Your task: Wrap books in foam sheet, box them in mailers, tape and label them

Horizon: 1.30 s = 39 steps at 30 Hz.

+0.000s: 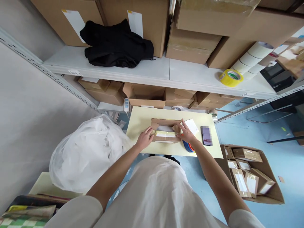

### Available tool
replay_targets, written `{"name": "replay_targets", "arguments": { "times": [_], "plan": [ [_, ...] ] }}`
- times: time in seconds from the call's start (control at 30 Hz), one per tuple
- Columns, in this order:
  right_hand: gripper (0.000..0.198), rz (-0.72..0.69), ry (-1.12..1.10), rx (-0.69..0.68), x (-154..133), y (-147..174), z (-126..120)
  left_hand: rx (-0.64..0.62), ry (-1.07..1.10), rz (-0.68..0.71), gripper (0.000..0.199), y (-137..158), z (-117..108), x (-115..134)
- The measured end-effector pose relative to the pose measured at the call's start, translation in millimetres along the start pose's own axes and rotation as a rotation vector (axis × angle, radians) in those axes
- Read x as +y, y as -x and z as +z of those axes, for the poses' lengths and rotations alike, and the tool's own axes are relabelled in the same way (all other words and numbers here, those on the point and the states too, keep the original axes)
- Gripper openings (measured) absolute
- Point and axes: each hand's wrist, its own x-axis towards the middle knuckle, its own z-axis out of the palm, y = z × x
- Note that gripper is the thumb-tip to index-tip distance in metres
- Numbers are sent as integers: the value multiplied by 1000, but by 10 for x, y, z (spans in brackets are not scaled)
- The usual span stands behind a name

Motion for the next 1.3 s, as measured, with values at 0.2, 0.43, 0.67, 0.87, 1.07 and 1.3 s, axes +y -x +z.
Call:
{"name": "replay_targets", "arguments": {
  "times": [0.2, 0.43, 0.67, 0.87, 1.07, 1.3],
  "plan": [
    [82, 1, 55, -22, -11, 7, -22, 4, 137, -51, 48, 34, 79, -38],
    [59, -19, 182, -93, -119, 175, 183, 89, 410, -121, 74, 114, 328, -79],
    [95, -21, 118, -166, -161, 200, 200, 100, 302, -184, 63, 17, 284, -10],
    [99, -6, 91, -135, -127, 75, 206, -56, -24, -15, 62, -122, 102, 241],
    [95, -32, 38, -74, -56, 181, 258, -250, -345, 88, 76, -332, 192, 550],
    [45, 385, 31, -81, 578, 895, 245, -229, -445, 77, 77, -323, 322, 522]
  ]
}}
